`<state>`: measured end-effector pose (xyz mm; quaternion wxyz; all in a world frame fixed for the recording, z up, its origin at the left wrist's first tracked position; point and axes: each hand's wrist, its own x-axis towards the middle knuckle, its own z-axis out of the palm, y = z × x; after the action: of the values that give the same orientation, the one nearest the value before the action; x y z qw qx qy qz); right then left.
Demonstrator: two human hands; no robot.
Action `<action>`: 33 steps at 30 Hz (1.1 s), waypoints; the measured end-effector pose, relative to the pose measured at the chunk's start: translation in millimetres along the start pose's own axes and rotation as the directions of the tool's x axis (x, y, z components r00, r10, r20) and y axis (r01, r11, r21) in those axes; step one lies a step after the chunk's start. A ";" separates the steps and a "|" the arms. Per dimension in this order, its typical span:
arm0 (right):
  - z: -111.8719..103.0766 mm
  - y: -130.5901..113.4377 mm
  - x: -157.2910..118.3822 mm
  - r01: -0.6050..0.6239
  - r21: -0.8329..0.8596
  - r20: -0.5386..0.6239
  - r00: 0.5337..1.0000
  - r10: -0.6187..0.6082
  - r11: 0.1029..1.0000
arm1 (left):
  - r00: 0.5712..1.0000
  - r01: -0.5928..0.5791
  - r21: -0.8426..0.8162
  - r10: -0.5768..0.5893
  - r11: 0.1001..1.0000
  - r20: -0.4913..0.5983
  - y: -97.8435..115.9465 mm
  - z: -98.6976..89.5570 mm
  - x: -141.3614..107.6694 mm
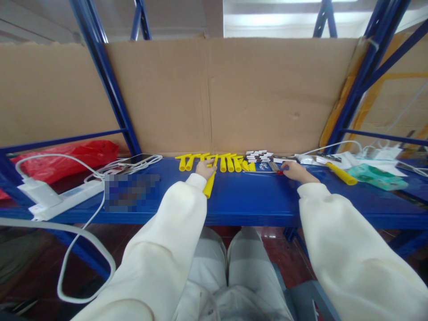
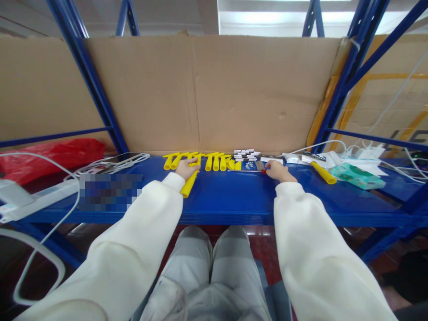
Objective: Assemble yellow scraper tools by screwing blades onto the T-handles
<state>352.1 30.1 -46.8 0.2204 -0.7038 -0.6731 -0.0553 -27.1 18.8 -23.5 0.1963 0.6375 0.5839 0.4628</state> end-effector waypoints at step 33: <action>-13.1 -24.5 -9.5 0.075 -0.028 0.050 0.996 -0.074 0.997 | 0.977 -0.210 0.498 0.169 0.842 0.127 64.4 69.8 12.4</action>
<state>330.4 16.2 -32.8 0.1912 -0.6825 -0.7032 -0.0564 64.9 35.0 -2.7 -0.0027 0.7386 0.6113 0.2842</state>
